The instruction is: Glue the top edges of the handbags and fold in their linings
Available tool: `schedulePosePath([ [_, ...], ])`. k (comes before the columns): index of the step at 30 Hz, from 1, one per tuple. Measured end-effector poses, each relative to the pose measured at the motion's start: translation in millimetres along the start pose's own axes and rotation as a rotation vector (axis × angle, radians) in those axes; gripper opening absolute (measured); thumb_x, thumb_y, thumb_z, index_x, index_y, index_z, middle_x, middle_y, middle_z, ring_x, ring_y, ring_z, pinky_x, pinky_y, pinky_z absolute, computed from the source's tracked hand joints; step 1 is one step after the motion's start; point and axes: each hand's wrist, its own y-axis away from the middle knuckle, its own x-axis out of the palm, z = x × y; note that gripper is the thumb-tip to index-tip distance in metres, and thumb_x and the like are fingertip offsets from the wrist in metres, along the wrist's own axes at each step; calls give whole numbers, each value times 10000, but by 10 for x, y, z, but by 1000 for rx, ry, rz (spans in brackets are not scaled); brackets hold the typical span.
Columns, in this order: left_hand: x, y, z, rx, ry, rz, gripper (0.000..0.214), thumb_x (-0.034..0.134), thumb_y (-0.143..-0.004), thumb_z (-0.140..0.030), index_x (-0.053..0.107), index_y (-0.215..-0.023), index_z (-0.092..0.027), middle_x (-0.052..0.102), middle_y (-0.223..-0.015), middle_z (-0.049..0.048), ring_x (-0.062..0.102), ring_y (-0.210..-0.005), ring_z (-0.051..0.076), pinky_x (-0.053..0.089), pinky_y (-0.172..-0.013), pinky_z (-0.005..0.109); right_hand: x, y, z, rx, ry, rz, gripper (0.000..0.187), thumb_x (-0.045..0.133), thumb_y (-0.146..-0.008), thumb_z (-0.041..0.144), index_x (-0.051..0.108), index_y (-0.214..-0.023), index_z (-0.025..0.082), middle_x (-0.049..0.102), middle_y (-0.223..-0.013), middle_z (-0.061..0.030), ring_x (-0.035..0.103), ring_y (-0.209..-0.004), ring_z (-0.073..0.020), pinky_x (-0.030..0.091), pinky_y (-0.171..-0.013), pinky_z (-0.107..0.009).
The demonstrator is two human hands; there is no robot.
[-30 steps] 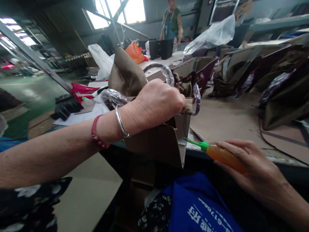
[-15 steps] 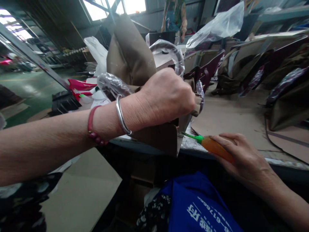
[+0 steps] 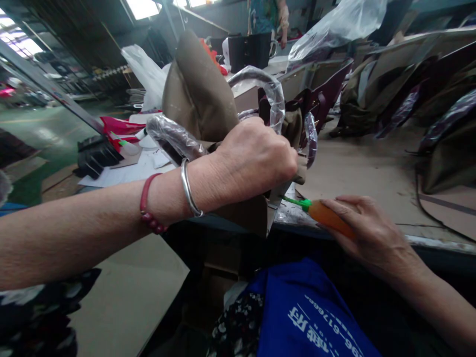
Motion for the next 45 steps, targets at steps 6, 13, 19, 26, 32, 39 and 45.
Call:
schedulePosePath([
  [6,-79,113,-54,-41,45,15,358,309,-806,-69,660,-802,-137,633,-687,74,613,-725,183,384,-661,293,132,45,23,27,-58,32,398,492,-878,320,487,-1250,179,491,-1080,-128,539,-945,-253,516,-784,-414],
  [13,-153,335,-156,-9,-114,1,282,338,-832,-69,611,-786,-126,623,-659,74,581,-611,167,356,-578,282,132,40,65,43,-131,53,424,545,-865,349,477,-1249,183,491,-1069,-113,535,-944,-235,507,-808,-398],
  [19,-149,561,-253,27,-223,-103,233,357,-862,-108,562,-754,-138,562,-590,33,536,-543,160,329,-519,279,156,112,96,74,-182,66,399,547,-862,374,478,-1220,210,492,-1056,-92,529,-943,-229,503,-812,-395],
  [26,-135,750,-342,36,-213,-222,257,327,-850,-58,574,-808,-115,539,-579,22,507,-516,178,349,-506,302,132,189,162,75,-199,46,379,542,-866,354,470,-1211,213,480,-1071,-93,528,-954,-229,498,-822,-387],
  [32,-126,861,-408,21,-178,-270,238,352,-844,-51,572,-776,-112,524,-558,17,490,-488,176,363,-492,301,118,263,228,77,-205,50,389,542,-865,350,475,-1212,185,473,-1065,-103,524,-944,-232,492,-818,-388],
  [39,-115,952,-432,-7,-160,-285,281,311,-864,-55,572,-779,-112,529,-547,16,487,-489,161,390,-513,286,146,332,316,120,-257,91,380,547,-858,353,477,-1210,230,466,-1082,-87,526,-962,-229,489,-824,-376],
  [45,-102,997,-458,-15,-141,-314,272,312,-857,-50,583,-858,-66,536,-561,24,496,-491,166,410,-505,294,152,396,390,96,-362,160,369,531,-867,338,457,-1219,259,463,-1098,-79,527,-983,-210,491,-837,-354],
])
